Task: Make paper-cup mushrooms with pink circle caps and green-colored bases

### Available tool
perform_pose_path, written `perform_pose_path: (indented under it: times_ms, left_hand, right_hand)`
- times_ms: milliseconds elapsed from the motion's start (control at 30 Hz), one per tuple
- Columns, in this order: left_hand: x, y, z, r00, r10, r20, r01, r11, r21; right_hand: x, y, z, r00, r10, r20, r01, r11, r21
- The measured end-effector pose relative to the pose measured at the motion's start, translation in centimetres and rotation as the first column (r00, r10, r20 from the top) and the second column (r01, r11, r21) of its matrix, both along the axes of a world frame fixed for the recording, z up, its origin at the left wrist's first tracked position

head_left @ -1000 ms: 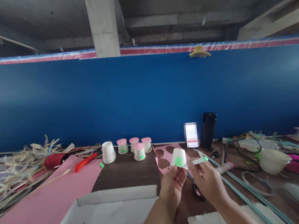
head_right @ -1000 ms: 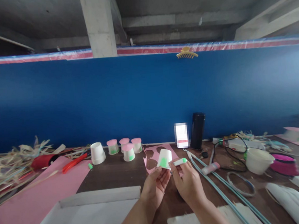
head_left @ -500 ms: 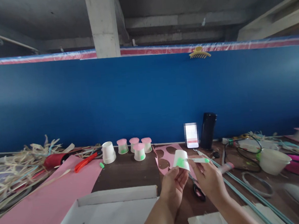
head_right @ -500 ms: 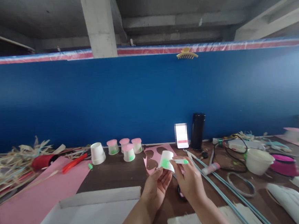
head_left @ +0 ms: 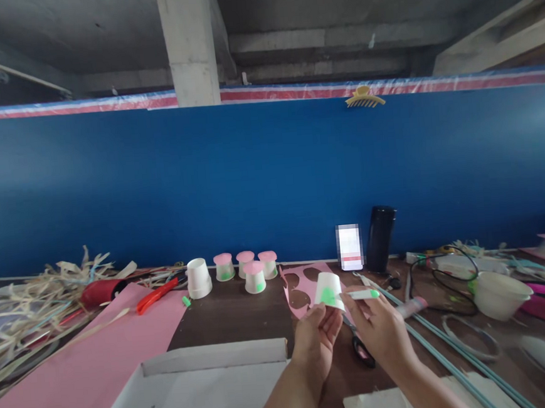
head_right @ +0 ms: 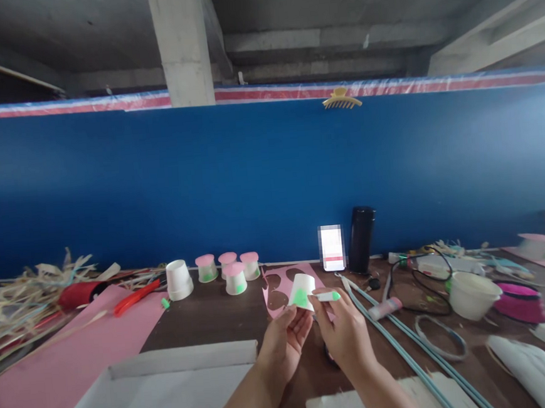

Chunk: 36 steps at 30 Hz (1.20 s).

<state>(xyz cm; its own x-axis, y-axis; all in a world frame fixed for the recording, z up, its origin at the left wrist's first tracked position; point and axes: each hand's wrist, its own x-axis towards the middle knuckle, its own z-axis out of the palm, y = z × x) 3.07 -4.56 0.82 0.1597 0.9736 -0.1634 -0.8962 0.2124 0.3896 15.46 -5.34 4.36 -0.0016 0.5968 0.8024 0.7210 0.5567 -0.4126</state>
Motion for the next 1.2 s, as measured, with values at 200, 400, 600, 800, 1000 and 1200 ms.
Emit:
perform_pose_path:
  times_ms: [200, 400, 600, 800, 1000, 1200]
  left_hand:
    - [0.01, 0.05, -0.22, 1.000, -0.007, -0.005, 0.007, 1.000, 0.010]
    - [-0.07, -0.05, 0.12, 1.000, 0.002, -0.015, -0.002, 1.000, -0.009]
    - [-0.13, -0.05, 0.46, 1.000, 0.009, -0.009, -0.009, 1.000, -0.020]
    - [-0.11, 0.00, 0.27, 1.000, -0.003, -0.009, 0.003, 0.999, -0.036]
    - [-0.16, -0.13, 0.37, 1.000, -0.003, 0.002, 0.003, 1.000, -0.023]
    - [-0.32, 0.07, 0.12, 1.000, 0.006, 0.012, -0.005, 1.000, -0.027]
  right_hand:
    - [0.25, 0.31, 0.43, 1.000, 0.026, -0.005, -0.026, 1.000, -0.001]
    - [0.21, 0.03, 0.03, 1.000, -0.019, -0.025, 0.017, 0.998, -0.060]
    - [0.19, -0.34, -0.14, 0.999, -0.029, -0.026, 0.027, 0.997, -0.074]
    - [0.33, 0.25, 0.15, 1.000, -0.001, -0.026, 0.001, 1.000, -0.016]
    - [0.33, 0.34, 0.11, 0.999, -0.010, -0.047, 0.009, 1.000, -0.027]
    - [0.32, -0.21, -0.12, 0.998, -0.059, -0.035, 0.055, 0.993, -0.106]
